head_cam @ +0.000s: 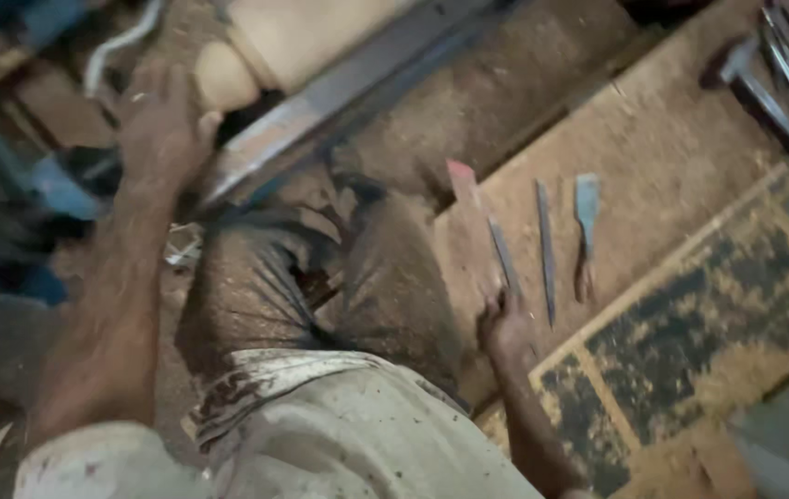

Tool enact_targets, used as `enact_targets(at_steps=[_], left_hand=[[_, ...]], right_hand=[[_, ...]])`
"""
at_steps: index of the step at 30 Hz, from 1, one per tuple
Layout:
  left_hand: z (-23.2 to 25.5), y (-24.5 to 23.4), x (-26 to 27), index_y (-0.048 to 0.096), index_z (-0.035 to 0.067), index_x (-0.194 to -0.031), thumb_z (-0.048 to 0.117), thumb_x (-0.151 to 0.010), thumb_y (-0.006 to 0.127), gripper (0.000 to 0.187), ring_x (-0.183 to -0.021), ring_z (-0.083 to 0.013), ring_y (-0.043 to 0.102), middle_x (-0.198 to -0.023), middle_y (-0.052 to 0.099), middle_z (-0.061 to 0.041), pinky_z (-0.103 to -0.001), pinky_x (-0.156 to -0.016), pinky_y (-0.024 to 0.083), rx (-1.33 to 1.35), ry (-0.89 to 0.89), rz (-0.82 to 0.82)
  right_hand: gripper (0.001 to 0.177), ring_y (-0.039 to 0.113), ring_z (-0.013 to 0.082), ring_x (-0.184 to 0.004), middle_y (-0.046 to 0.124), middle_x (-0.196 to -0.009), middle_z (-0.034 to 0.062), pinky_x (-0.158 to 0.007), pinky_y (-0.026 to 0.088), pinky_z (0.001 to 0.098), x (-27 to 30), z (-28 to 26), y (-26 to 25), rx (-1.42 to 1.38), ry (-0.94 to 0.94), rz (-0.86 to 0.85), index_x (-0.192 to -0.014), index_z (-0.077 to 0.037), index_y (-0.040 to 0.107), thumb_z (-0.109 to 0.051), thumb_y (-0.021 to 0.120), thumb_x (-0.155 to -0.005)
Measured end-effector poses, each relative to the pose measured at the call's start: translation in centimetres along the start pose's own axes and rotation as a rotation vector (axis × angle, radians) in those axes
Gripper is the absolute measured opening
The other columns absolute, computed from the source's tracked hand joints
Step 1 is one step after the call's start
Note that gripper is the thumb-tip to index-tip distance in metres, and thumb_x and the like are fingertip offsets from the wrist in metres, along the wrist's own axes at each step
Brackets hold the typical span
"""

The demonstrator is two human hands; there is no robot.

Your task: The person uses a chisel to shape a piece of wood spinning on a lathe. They hold the tool against the rotating wood to carve and smooth the surface, creating wood shavings.

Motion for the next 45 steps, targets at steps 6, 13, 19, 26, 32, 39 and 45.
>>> enact_targets(at_steps=[6, 13, 19, 26, 32, 39, 45], left_hand=[[2.2, 2.1, 12.4, 0.033, -0.007, -0.159, 0.047, -0.098, 0.065, 0.087, -0.15, -0.0549, 0.027, -0.166, 0.031, -0.029, -0.072, -0.114, 0.024, 0.033, -0.406, -0.028], [7.8, 3.1, 9.3, 0.03, -0.011, -0.158, 0.052, -0.095, 0.073, 0.099, -0.145, -0.0637, 0.019, -0.159, 0.022, -0.044, -0.072, -0.116, 0.014, -0.052, -0.268, 0.084], [20.9, 5.9, 2.2, 0.064, 0.008, -0.129, 0.04, -0.095, 0.068, 0.046, -0.124, -0.038, 0.059, -0.131, 0.064, -0.018, -0.047, -0.104, 0.049, 0.656, 0.094, -0.327], [18.4, 3.1, 9.5, 0.061, 0.006, -0.137, 0.039, -0.101, 0.062, 0.049, -0.14, -0.0387, 0.049, -0.146, 0.058, -0.02, -0.047, -0.113, 0.043, 0.389, 0.21, -0.008], [5.1, -3.8, 18.5, 0.066, 0.006, -0.131, 0.03, -0.101, 0.063, 0.039, -0.131, -0.0342, 0.059, -0.138, 0.064, -0.021, -0.041, -0.109, 0.05, 0.367, -0.306, 0.198], [10.9, -3.8, 14.1, 0.054, 0.001, -0.143, 0.015, -0.099, 0.059, 0.046, -0.145, -0.0317, 0.048, -0.151, 0.056, -0.017, -0.04, -0.124, 0.039, -0.357, 0.279, 0.091], [10.1, 2.0, 6.7, 0.044, 0.007, -0.155, 0.013, -0.09, 0.056, 0.066, -0.15, -0.0289, 0.042, -0.162, 0.043, -0.012, -0.043, -0.127, 0.032, -0.13, 0.522, 0.085]], right_hand=[[0.02, 0.062, 0.0438, -0.094, 0.064, -0.106, 0.0236, -0.08, 0.05, 0.0531, -0.9, 1.5, -3.1, -0.001, -0.074, 0.225, -0.116, -0.008, 0.069, -0.019, 0.067, -0.1], [0.033, 0.062, 0.0451, -0.091, 0.066, -0.102, 0.0252, -0.078, 0.049, 0.054, 0.4, 3.5, -5.0, 0.042, 0.015, 0.18, -0.121, -0.007, 0.069, -0.017, 0.072, -0.089], [0.027, 0.063, 0.0376, -0.076, 0.069, -0.087, 0.0222, -0.069, 0.05, 0.0509, -1.1, 7.2, -2.4, 0.085, 0.092, -0.042, -0.119, -0.008, 0.071, -0.022, 0.072, -0.096], [0.05, 0.067, 0.048, -0.092, 0.071, -0.103, 0.0255, -0.083, 0.054, 0.0549, 0.2, 9.3, 0.4, 0.168, 0.088, -0.269, -0.131, -0.005, 0.065, -0.033, 0.06, -0.089], [0.035, 0.073, 0.0299, -0.084, 0.073, -0.097, 0.0193, -0.079, 0.058, 0.043, -3.9, 4.5, 0.6, 0.115, 0.092, -0.235, -0.121, -0.001, 0.067, -0.033, 0.057, -0.111], [0.039, 0.067, 0.019, -0.078, 0.067, -0.098, 0.009, -0.068, 0.055, 0.034, -3.9, -20.4, 4.2, -0.481, -0.553, -0.622, -0.122, -0.006, 0.065, -0.036, 0.051, -0.102], [0.038, 0.048, 0.0135, -0.052, 0.058, -0.069, 0.0028, -0.046, 0.038, 0.0299, -2.6, -29.8, 11.1, -0.736, 0.176, -1.168, -0.113, -0.006, 0.065, -0.039, 0.048, -0.106]])
Point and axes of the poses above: each hand's wrist, its own x-axis away from the middle knuckle, its own y-axis out of the palm, z = x × y, the point moved 10 cm from there along -x, towards the middle knuckle
